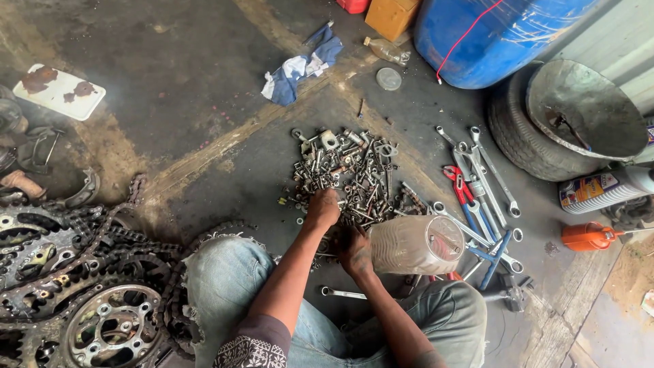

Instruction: Sorting through bolts, chain links, and metal components on the workshop floor and organizing elements into a plastic container.

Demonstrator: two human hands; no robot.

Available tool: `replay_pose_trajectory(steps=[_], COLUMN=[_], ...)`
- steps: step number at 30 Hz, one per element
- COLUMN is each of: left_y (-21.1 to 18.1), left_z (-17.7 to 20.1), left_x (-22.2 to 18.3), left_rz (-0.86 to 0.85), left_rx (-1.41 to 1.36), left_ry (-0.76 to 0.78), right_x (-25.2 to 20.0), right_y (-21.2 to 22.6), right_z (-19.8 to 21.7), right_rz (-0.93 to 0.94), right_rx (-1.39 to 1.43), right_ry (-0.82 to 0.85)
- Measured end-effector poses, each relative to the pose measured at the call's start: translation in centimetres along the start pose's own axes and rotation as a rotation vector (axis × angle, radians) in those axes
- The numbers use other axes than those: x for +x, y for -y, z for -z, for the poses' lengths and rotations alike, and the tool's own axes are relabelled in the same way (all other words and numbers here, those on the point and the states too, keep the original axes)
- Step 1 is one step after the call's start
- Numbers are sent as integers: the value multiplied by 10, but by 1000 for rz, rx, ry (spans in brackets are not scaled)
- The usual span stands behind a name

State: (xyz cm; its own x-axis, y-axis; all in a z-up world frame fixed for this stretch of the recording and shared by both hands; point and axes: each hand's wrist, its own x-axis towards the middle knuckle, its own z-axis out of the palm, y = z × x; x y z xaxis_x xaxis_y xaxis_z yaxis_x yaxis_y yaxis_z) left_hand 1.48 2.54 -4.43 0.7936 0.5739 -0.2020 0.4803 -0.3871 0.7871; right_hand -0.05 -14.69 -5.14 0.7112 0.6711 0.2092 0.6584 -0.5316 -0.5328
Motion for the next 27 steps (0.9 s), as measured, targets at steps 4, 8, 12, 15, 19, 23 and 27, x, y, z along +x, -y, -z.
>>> replay_pose_trajectory(steps=[4, 8, 12, 15, 19, 23, 27], left_y=[-3, 7, -3, -22, -28, -20, -16], left_z=[1, -6, 1, 15, 18, 20, 19], left_x=[12, 19, 13, 3, 0, -1, -4], left_rz=[92, 147, 48, 66, 158, 49, 36], left_rx=[44, 102, 108, 53, -152, -48, 159], left_ry=[100, 192, 260, 346, 322, 125, 98], right_x=[-1, 0, 5, 3, -3, -8, -2], right_y=[17, 30, 51, 41, 35, 26, 38], right_z=[12, 23, 43, 35, 26, 24, 47], right_rz=[-52, -116, -290, -384, -469, -505, -510], right_rx=[105, 92, 399, 616, 631, 807, 935], right_ry=[-20, 1, -100, -93, -80, -93, -32])
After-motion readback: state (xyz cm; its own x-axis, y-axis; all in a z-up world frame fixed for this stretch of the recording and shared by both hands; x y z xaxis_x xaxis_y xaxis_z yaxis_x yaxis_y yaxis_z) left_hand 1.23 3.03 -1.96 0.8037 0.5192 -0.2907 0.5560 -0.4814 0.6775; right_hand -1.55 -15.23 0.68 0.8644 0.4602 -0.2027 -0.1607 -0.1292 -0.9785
